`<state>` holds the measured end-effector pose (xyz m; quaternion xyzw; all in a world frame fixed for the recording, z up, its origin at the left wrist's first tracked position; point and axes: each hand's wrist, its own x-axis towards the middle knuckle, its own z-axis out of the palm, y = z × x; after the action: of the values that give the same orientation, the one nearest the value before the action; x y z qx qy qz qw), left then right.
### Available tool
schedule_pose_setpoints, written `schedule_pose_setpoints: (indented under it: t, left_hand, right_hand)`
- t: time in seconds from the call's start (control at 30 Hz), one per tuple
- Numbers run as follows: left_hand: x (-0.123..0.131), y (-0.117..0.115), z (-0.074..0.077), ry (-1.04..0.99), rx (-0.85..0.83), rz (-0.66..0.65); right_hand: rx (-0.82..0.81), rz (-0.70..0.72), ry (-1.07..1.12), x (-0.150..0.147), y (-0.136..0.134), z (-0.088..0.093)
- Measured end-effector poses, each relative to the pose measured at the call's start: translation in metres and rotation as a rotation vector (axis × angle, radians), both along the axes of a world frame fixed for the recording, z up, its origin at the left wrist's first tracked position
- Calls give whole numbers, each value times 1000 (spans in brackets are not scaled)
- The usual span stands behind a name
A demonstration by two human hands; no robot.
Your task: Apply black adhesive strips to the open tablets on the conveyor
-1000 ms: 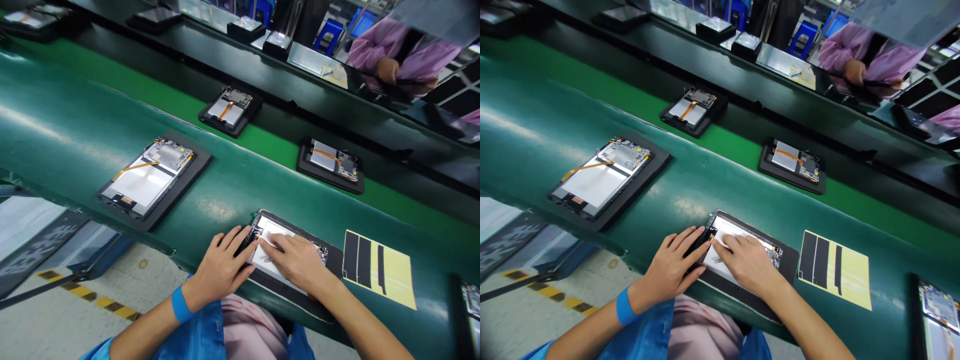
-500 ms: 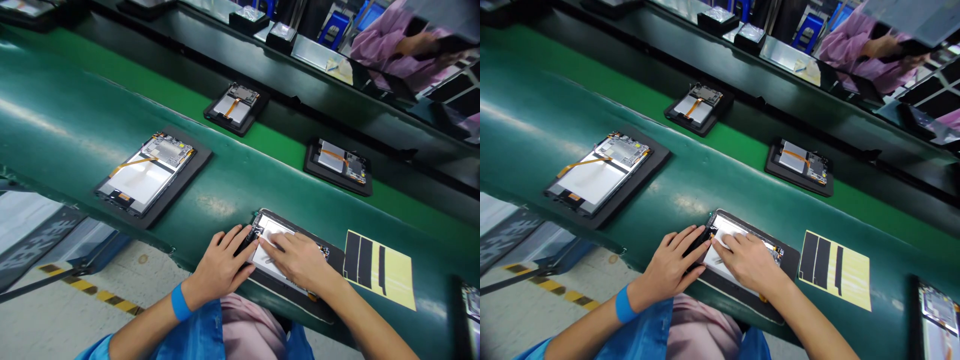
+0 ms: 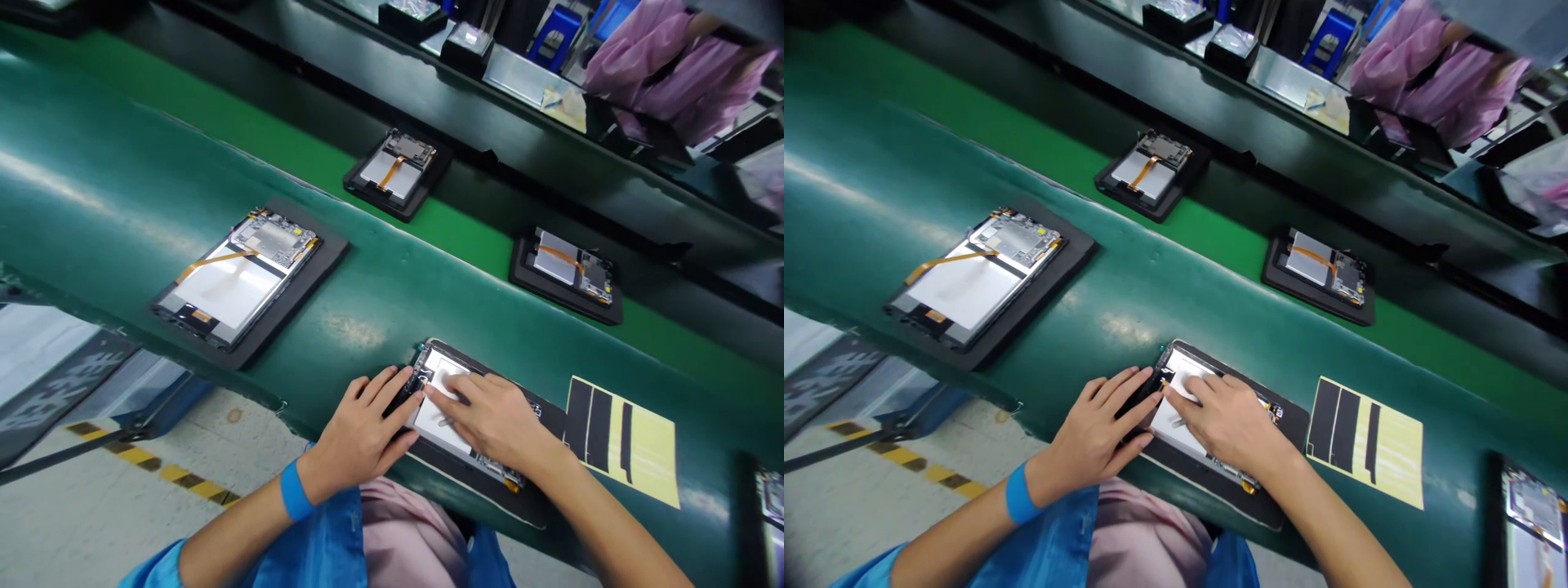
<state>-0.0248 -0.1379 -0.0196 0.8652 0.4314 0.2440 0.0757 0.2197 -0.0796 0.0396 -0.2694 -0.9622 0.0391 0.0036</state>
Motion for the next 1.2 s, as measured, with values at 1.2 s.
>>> schedule_pose_setpoints:
  t: [1.2]
  left_hand:
    - [3,3,2,74,-88,-4]
  right_hand:
    - [-352,-381,212,-32,15,-5]
